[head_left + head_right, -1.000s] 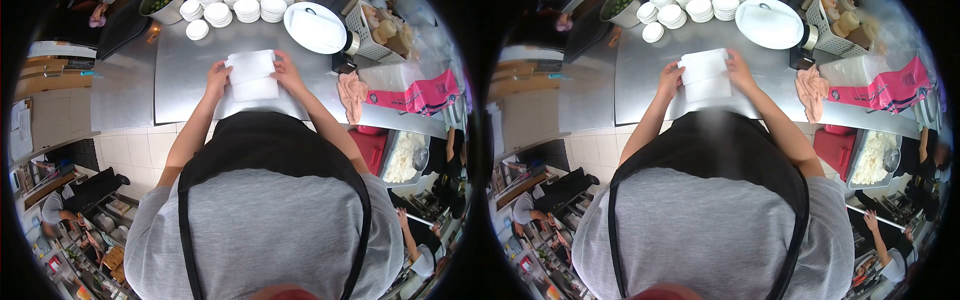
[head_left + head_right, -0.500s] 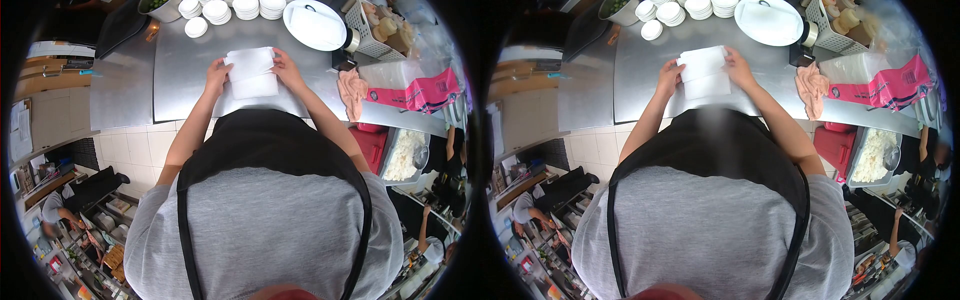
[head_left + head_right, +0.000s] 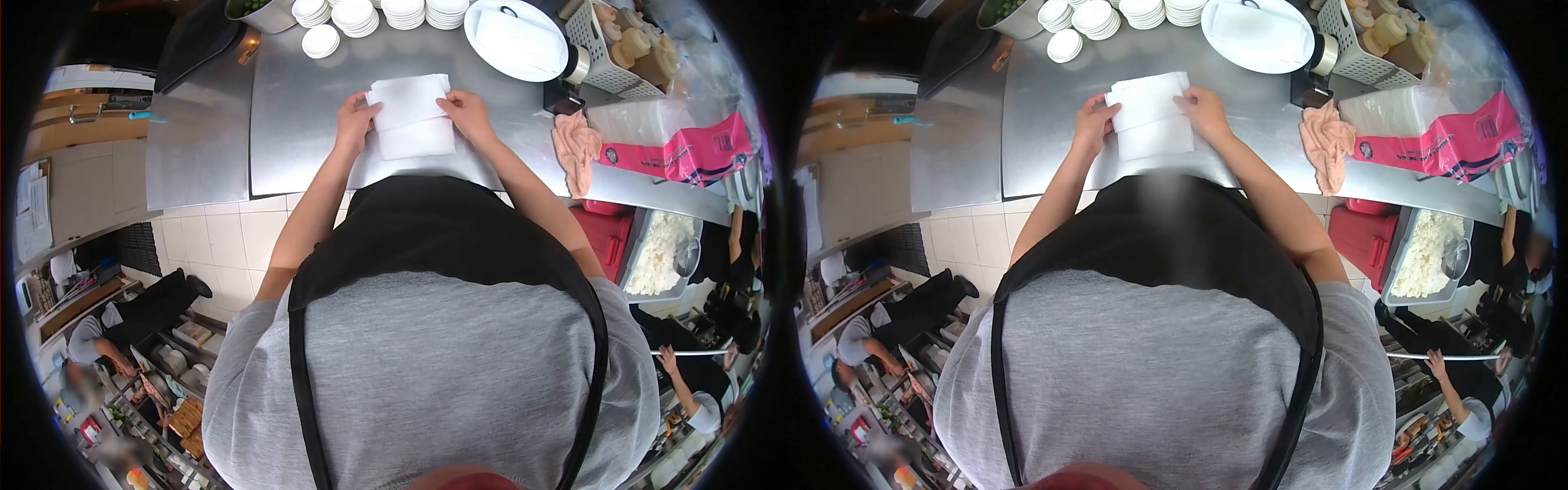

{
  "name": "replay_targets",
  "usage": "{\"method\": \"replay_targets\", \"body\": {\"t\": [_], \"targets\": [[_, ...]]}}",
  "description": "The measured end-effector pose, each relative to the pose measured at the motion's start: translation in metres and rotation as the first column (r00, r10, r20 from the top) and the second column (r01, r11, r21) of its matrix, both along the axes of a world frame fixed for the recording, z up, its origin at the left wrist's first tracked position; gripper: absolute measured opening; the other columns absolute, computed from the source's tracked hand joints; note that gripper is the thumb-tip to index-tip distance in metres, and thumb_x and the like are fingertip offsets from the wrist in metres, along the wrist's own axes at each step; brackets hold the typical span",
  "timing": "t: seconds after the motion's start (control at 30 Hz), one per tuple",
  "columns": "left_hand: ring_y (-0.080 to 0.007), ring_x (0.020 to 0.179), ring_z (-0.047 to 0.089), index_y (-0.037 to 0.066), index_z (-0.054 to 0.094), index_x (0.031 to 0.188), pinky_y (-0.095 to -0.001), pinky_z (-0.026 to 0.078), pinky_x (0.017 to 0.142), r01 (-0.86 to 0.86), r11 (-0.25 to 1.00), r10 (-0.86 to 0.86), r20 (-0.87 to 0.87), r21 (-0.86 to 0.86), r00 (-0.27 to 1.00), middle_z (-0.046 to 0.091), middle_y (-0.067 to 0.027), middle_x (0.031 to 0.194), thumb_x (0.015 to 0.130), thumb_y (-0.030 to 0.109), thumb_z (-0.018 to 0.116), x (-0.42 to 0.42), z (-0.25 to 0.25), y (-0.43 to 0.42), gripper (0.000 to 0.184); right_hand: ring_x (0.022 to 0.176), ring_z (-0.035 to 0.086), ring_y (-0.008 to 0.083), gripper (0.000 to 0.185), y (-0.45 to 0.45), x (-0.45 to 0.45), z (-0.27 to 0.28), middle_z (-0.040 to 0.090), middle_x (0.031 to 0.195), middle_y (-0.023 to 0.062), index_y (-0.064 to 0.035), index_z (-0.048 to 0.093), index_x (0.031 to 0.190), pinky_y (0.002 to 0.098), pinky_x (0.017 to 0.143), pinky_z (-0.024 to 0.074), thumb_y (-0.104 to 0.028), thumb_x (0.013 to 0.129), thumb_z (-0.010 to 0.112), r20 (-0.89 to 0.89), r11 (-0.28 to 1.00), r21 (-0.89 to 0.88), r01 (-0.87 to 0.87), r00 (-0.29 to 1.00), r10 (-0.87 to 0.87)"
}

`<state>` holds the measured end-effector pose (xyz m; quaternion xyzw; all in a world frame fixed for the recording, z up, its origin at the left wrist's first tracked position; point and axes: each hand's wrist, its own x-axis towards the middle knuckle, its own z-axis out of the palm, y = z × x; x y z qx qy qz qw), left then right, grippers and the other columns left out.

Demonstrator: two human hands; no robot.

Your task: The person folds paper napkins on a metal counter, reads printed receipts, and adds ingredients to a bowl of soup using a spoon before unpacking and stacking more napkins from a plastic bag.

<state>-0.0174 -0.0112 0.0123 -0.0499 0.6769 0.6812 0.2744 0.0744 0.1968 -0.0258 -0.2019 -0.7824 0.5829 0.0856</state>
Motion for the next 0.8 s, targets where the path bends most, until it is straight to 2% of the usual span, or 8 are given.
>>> {"method": "replay_targets", "body": {"t": [0.17, 0.27, 0.33, 0.43, 0.57, 0.6, 0.73, 0.8], "targets": [[-0.0184, 0.088, 0.059, -0.002, 0.042, 0.12, -0.0302, 0.048, 0.075, 0.038, 0.999, -0.04, -0.056, -0.025, 0.998, 0.061, -0.0142, 0.101, 0.078, 0.001, 0.062, 0.005, 0.012, 0.004, 0.047, 0.067, 0.058, 0.0199, 0.027, 0.002, -0.005, -0.002, 0.062, 0.075, 0.0106, -0.003, 0.061, 0.087, 0.032, 0.064, 0.0456, -0.026, 0.074, 0.068, -0.003, 1.0, 0.01, -0.022, 1.0, 0.022], [-0.015, 0.077, 0.06, 0.0, 0.044, 0.119, -0.0263, 0.047, 0.066, 0.097, 0.994, -0.106, -0.199, -0.059, 0.974, 0.064, -0.0113, 0.09, 0.076, -0.002, 0.062, 0.003, 0.028, 0.012, 0.047, 0.066, 0.056, 0.0103, 0.029, 0.001, -0.002, 0.027, 0.06, 0.077, 0.0053, -0.0025, 0.051, 0.104, 0.023, 0.06, 0.0445, -0.009, 0.079, 0.065, -0.022, 0.996, -0.041, 0.083, 0.996, -0.084], [-0.0129, 0.075, 0.06, 0.0, 0.044, 0.12, -0.0252, 0.047, 0.063, 0.123, 0.983, -0.168, -0.401, -0.134, 0.901, 0.065, -0.011, 0.087, 0.075, -0.001, 0.063, -0.006, 0.045, 0.023, 0.049, 0.067, 0.055, 0.009, 0.04, 0.008, -0.001, 0.036, 0.058, 0.078, 0.0038, -0.006, 0.045, 0.111, 0.021, 0.06, 0.0437, -0.002, 0.076, 0.066, -0.139, 0.993, -0.002, 0.122, 0.983, -0.121], [-0.0121, 0.076, 0.06, 0.001, 0.046, 0.12, -0.0244, 0.047, 0.062, 0.159, 0.987, -0.154, -0.447, -0.027, 0.881, 0.065, -0.0094, 0.085, 0.074, 0.002, 0.066, -0.019, 0.08, 0.061, 0.05, 0.068, 0.054, 0.0071, 0.041, 0.04, 0.006, 0.074, 0.057, 0.078, 0.0021, -0.0061, 0.045, 0.108, 0.019, 0.059, 0.0424, 0.002, 0.074, 0.067, -0.373, 0.977, 0.07, 0.201, 0.914, -0.161], [-0.0132, 0.082, 0.059, 0.002, 0.044, 0.122, -0.0261, 0.046, 0.069, 0.264, 0.964, -0.218, -0.474, 0.031, 0.853, 0.063, -0.0099, 0.092, 0.073, 0.005, 0.068, -0.034, 0.114, 0.134, 0.055, 0.069, 0.055, 0.0071, 0.043, 0.097, 0.014, 0.121, 0.058, 0.077, 0.0029, -0.0052, 0.045, 0.11, 0.0191, 0.058, 0.0434, 0.001, 0.074, 0.068, -0.418, 0.935, 0.008, 0.354, 0.851, -0.318], [-0.0136, 0.086, 0.058, 0.002, 0.043, 0.124, -0.0264, 0.045, 0.074, 0.279, 0.96, -0.244, -0.458, 0.008, 0.855, 0.062, -0.0109, 0.098, 0.074, 0.007, 0.068, -0.038, 0.115, 0.154, 0.056, 0.069, 0.056, 0.0077, 0.044, 0.114, 0.014, 0.121, 0.059, 0.079, 0.0035, -0.0053, 0.045, 0.111, 0.0194, 0.059, 0.0441, 0.0, 0.074, 0.068, -0.439, 0.92, 0.014, 0.391, 0.829, -0.346], [-0.0145, 0.066, 0.053, 0.003, 0.046, 0.12, -0.0267, 0.042, 0.055, 0.279, 0.96, -0.245, -0.471, 0.002, 0.847, 0.059, -0.0091, 0.078, 0.071, 0.003, 0.067, -0.062, 0.061, 0.217, 0.053, 0.069, 0.058, 0.0118, 0.045, 0.155, 0.014, 0.108, 0.06, 0.082, 0.0058, -0.0057, 0.046, 0.113, 0.0227, 0.061, 0.0466, -0.005, 0.075, 0.069, -0.334, 0.9, -0.008, 0.437, 0.847, -0.414], [-0.0152, 0.069, 0.054, 0.003, 0.048, 0.117, -0.0269, 0.044, 0.058, 0.271, 0.962, -0.259, -0.444, -0.039, 0.857, 0.06, -0.009, 0.08, 0.072, 0.002, 0.065, -0.063, 0.056, 0.221, 0.047, 0.073, 0.059, 0.0167, 0.044, 0.15, 0.017, 0.118, 0.06, 0.089, 0.01, -0.0059, 0.049, 0.115, 0.028, 0.066, 0.0482, -0.01, 0.075, 0.068, -0.292, 0.783, 0.404, 0.474, 0.877, -0.381]]}}
